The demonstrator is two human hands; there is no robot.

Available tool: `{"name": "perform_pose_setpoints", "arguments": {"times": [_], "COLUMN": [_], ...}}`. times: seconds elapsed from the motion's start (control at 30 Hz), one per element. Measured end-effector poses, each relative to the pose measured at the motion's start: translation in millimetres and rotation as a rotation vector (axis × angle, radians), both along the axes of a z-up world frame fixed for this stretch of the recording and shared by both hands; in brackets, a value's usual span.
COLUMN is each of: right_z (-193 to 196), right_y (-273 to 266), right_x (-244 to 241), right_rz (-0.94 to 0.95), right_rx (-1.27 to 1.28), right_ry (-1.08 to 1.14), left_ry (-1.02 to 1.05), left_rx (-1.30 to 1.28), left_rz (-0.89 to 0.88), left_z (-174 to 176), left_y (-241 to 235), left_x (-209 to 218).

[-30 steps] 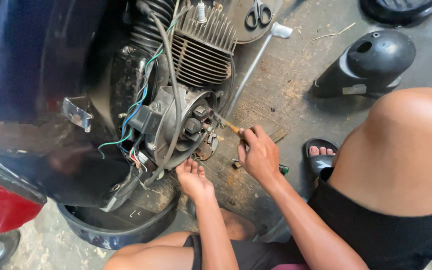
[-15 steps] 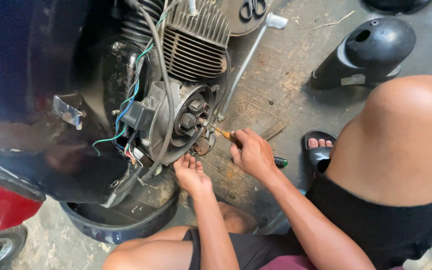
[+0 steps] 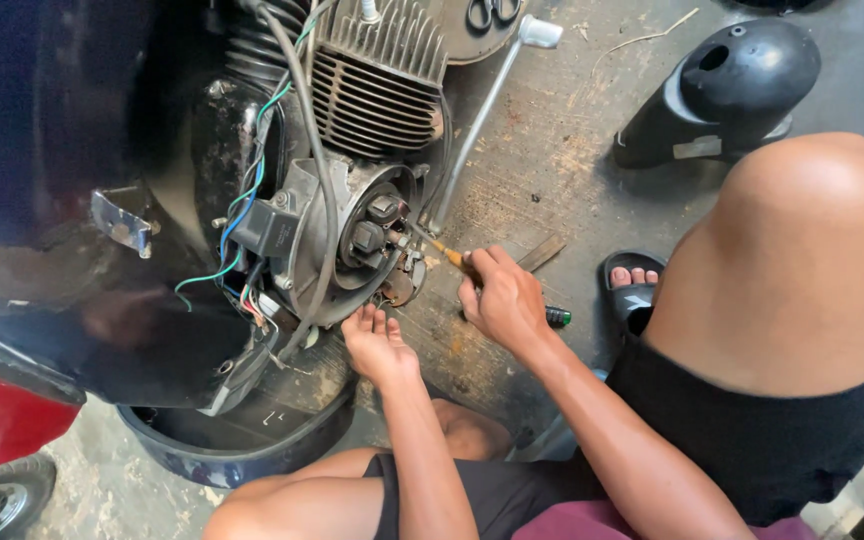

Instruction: Repairing a motorcycle engine by adjusting internal components with a screwdriver and a metal rod

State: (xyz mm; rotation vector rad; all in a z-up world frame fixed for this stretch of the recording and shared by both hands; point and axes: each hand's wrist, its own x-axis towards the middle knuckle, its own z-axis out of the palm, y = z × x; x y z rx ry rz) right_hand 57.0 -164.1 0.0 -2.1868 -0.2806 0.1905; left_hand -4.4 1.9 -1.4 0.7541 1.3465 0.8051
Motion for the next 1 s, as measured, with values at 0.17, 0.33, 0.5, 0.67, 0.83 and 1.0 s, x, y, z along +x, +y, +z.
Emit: {"name": "perform_pose_setpoints", "arguments": {"times": [0.17, 0.33, 0.5, 0.67, 0.83, 1.0], "right_z": [-1.1, -14.0, -9.2, -2.7, -9.7, -7.9], "right_y": [-2.1, 2.3, 1.5, -4.3, -5.1, -5.1], "right_x": [5.3, 6.1, -1.4, -2.1, -3.7, 4.9], "right_rz": [0.104, 0.07, 0.031, 0.07, 0.085, 0.089], "right_rx": [-0.029, -0.019, 0.0, 0.02, -0.032, -0.063], "right_ry": [0.082, 0.069, 0.004, 0.086, 0.057, 0.009], "left_ry": [-0.01, -0.023, -0.014, -0.012, -0.018, -0.041], "left_rx": [0.004, 0.007, 0.003, -0.005, -0.009, -0.01], "left_rz": [-0.02, -0.037, -0.025, -0.01, -0.003, -0.024], "left_z": [-1.8, 4.9, 0.4, 0.5, -2.6, -7.4], "left_y": [0.5, -2.6, 0.2, -0.8, 1.2, 5.1], "left_x": [1.3, 3.9, 0.9, 0.1, -4.7, 1.7]}}
